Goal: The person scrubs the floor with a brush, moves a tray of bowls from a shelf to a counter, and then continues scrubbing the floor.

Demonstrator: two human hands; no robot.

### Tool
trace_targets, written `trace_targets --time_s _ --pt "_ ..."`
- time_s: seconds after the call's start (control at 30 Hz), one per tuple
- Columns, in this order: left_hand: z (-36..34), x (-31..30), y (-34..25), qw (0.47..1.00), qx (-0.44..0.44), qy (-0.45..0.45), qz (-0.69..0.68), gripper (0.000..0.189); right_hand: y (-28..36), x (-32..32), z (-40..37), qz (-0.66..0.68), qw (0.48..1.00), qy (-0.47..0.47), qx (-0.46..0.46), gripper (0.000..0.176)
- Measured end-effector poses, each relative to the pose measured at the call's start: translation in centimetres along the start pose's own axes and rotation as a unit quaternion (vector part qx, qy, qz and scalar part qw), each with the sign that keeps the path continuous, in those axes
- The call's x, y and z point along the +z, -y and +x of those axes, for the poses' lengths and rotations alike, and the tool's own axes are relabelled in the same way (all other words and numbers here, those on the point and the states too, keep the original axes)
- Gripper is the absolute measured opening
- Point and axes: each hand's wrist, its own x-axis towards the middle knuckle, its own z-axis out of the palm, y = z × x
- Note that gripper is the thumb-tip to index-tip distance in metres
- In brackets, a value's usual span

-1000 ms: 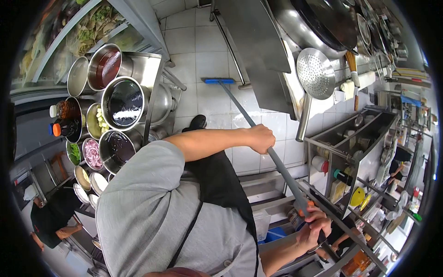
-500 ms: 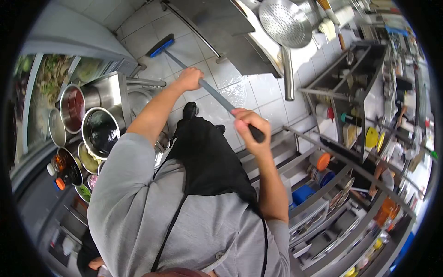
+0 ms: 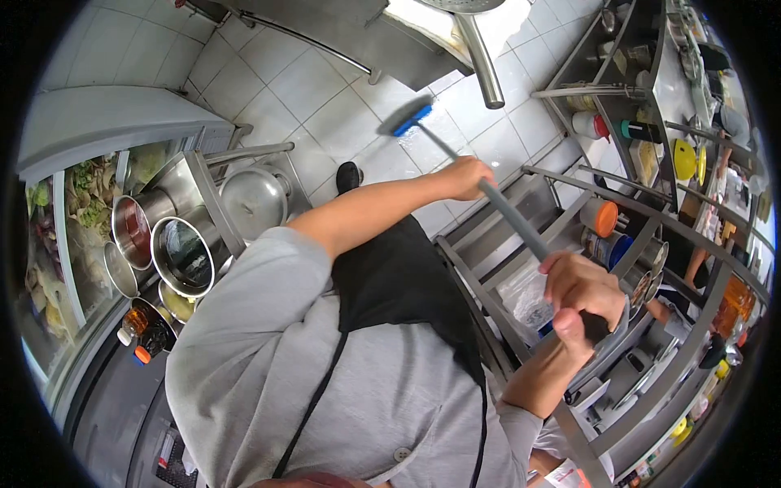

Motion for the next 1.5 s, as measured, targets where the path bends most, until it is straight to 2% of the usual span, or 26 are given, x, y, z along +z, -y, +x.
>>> trace_targets --time_s 0.07,0.17,0.3,0.4,0.43,0.57,0.8,0.87,0.9,0.97,1.03,1.07,1.1,1.27,1.4,1.5 --pt "1.9 0.1 -1.4 0.998 0.037 0.055 -0.01 0.013 0.3 -0.3 -0.4 -0.021 0.999 -0.017 -0.023 0.042" --pt "3.1 -1.3 -4.8 0.995 0.075 0.069 0.013 0.02 2.8 -1.4 -1.7 -0.035 0.997 -0.051 -0.048 0.04" --pt "0.8 -5.1 -7.6 0.987 0.09 0.094 -0.089 0.029 5.0 -3.5 -4.0 0.015 0.994 -0.071 -0.085 0.047" --pt "-2.3 -7.3 -6.5 0.991 0.075 0.094 -0.064 0.028 4.0 -3.7 -4.5 0.09 0.991 -0.069 -0.077 0.05" --pt "-3.5 -8.3 -5.9 0.991 0.067 0.098 -0.059 0.027 3.0 -3.5 -4.7 0.114 0.987 -0.094 -0.065 0.05" --pt "-7.7 -12.7 -2.8 0.994 -0.034 0.083 0.057 0.031 -1.2 -0.9 -1.9 0.225 0.972 -0.021 -0.064 0.043" --pt "-14.2 -21.2 4.3 0.974 -0.183 -0.027 0.131 0.014 -7.3 7.6 3.6 0.192 0.977 -0.041 -0.077 0.04" --pt "-16.2 -23.7 7.9 0.965 -0.198 -0.101 0.142 0.014 -12.0 10.9 3.7 0.166 0.982 -0.093 -0.007 0.036" --pt "-17.7 -24.3 10.5 0.958 -0.193 -0.149 0.147 0.016 -13.0 12.7 5.5 0.187 0.979 -0.04 -0.069 0.029" --pt "-20.4 -26.5 13.4 0.946 -0.214 -0.175 0.169 0.014 -15.6 17.2 6.8 0.171 0.984 -0.041 -0.036 0.014" --pt "-23.9 -26.0 19.1 0.894 -0.299 -0.172 0.286 0.011 -18.6 20.7 7.0 0.185 0.981 0.006 -0.058 0.017" --pt "-24.4 -26.6 19.4 0.9 -0.305 -0.123 0.286 0.011 -18.9 21.5 6.7 0.185 0.981 0.029 -0.049 0.02" --pt "-24.6 -26.4 18.7 0.902 -0.314 -0.074 0.285 0.012 -18.7 21.0 6.5 0.172 0.984 0.032 -0.042 0.021" --pt "-19.2 -21.7 13.9 0.931 -0.285 -0.036 0.226 0.008 -15.1 15.0 5.0 0.109 0.993 0.036 -0.035 0.024" --pt "-12.9 -17.5 9.1 0.945 -0.253 -0.043 0.2 0.013 -11.0 10.3 2.9 0.06 0.998 -0.026 -0.004 0.021" --pt "-9.5 -12.8 8.4 0.963 -0.218 -0.054 0.152 0.021 -7.4 7.4 1.2 -0.006 0.997 -0.066 0.028 0.016"
